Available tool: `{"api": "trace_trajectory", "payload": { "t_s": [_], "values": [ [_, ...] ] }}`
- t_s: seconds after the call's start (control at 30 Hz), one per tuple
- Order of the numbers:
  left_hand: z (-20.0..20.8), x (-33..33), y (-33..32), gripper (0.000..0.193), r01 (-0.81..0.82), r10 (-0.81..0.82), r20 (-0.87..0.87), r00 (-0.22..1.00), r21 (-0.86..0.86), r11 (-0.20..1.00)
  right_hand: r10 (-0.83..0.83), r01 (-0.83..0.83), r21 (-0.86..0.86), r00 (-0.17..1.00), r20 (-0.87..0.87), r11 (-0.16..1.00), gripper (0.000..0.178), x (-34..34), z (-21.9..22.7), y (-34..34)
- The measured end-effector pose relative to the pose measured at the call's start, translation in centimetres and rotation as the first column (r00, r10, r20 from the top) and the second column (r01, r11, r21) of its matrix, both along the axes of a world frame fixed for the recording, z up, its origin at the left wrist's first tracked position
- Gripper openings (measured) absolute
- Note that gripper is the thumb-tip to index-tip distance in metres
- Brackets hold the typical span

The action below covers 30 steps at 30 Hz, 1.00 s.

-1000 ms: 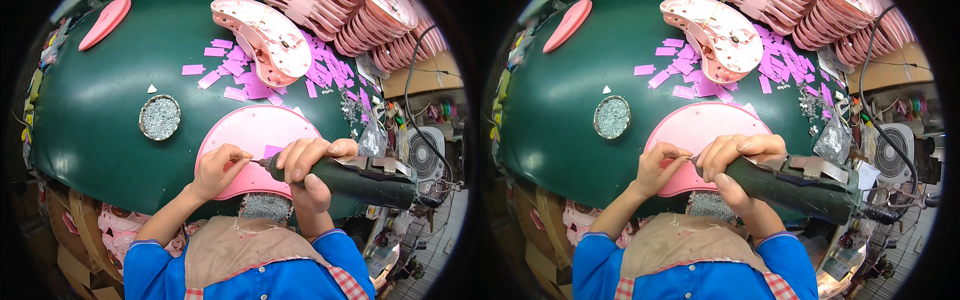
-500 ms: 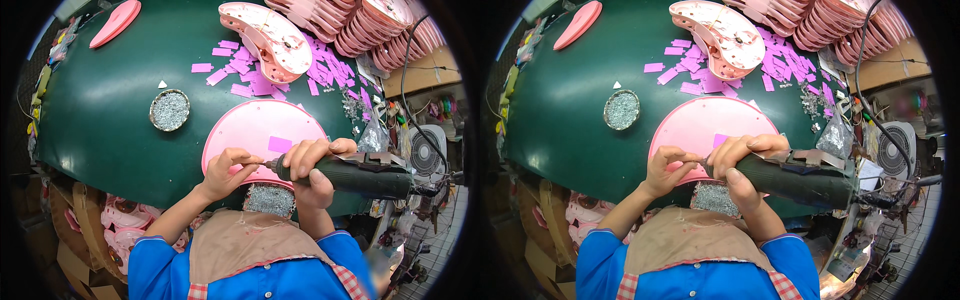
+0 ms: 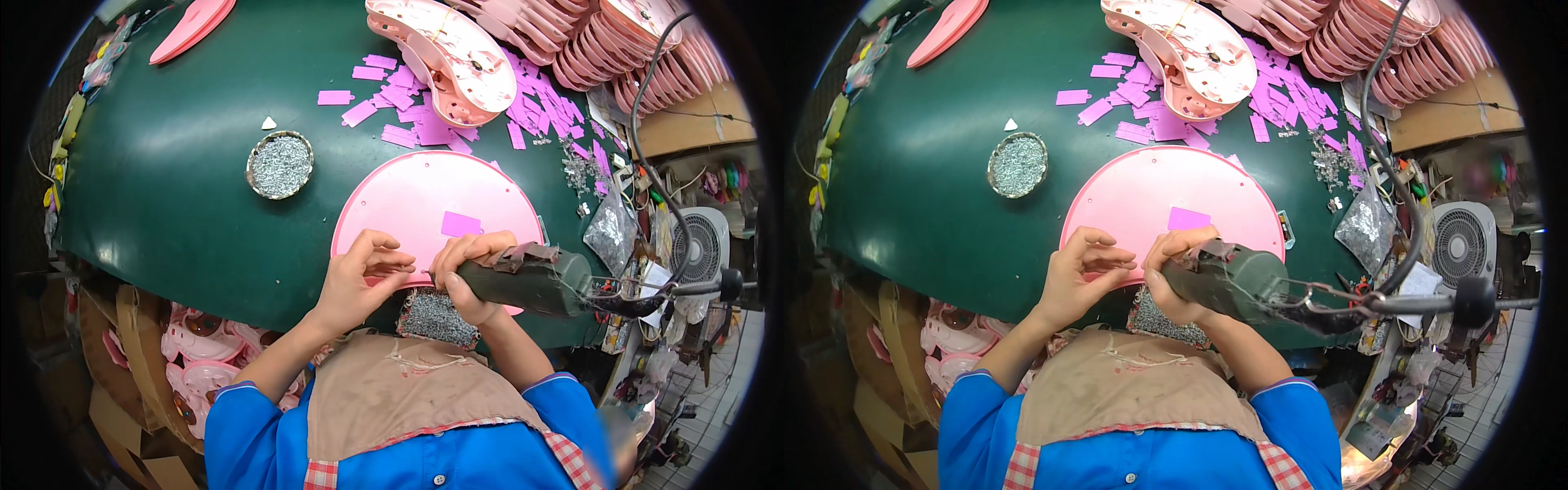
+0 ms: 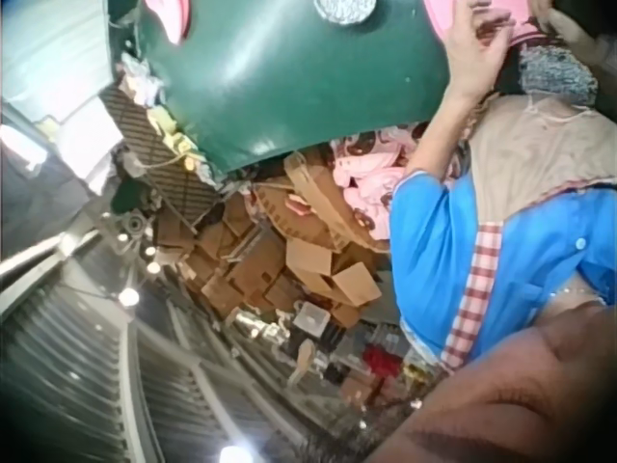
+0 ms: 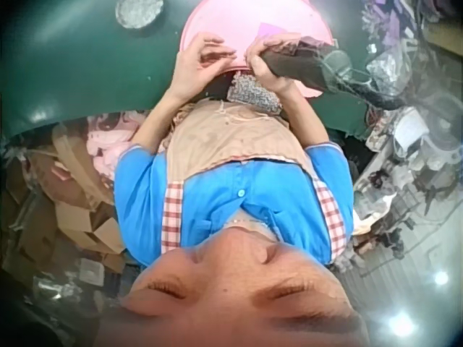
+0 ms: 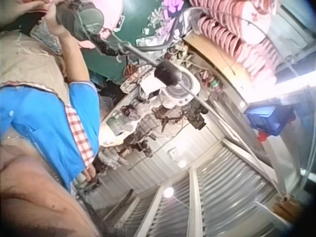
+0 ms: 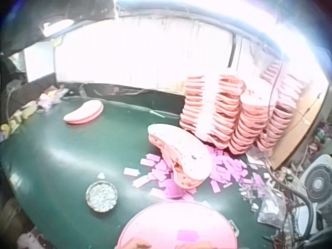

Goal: The person uses a power drill to fasten screws into pink plastic toy halves, then inserts batteries and assembles the two halves. The person repeats this process for multiple units, placing finished toys into a nearby box.

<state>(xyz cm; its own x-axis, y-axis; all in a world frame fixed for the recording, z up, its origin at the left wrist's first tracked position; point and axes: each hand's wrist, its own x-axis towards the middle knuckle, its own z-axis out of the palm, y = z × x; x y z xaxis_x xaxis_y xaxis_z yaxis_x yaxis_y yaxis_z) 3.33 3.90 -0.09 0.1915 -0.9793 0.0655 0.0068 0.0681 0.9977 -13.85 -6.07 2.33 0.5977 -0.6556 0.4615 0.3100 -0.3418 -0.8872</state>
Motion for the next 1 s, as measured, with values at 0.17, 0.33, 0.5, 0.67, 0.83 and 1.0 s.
{"api": "trace_trajectory", "payload": {
  "t_s": [0.17, 0.33, 0.5, 0.67, 0.83, 1.0],
  "values": [
    [-0.4, -0.1, -0.2, 0.022, 0.022, -0.032, 0.359, 0.933, 0.032, 0.999, -0.141, 0.159, 0.252, 0.986, -0.086, 0.955, 0.023, -0.2, -0.3, 0.6],
    [-1.8, -1.3, 0.2, 0.027, 0.057, -0.046, 0.254, 0.966, -0.033, 0.998, -0.138, 0.136, 0.393, 0.99, -0.024, 0.909, 0.008, -0.8, 3.4, 2.3],
    [0.0, -0.9, -0.4, 0.031, 0.114, -0.105, 0.062, 0.993, -0.179, 0.977, -0.072, 0.02, 0.151, 0.934, 0.349, 0.988, 0.048, 1.9, 6.6, 1.8],
    [-1.6, -1.9, 0.0, 0.038, 0.022, 0.099, 0.368, 0.924, -0.31, 0.951, -0.065, 0.005, 0.155, 0.919, 0.389, 0.988, 0.045, 2.3, 5.1, 1.8],
    [-1.0, 3.4, -2.0, 0.046, -0.089, 0.529, 0.584, 0.616, -0.616, 0.783, -0.132, 0.102, 0.1, 0.922, 0.365, 0.99, 0.045, 1.8, 4.5, 0.7],
    [-4.2, 16.8, -4.8, 0.022, -0.547, 0.381, 0.907, 0.18, -0.23, 0.805, -0.199, 0.182, 0.08, 0.889, 0.412, 0.98, 0.043, 0.0, 4.8, -0.8]
  ]
}}
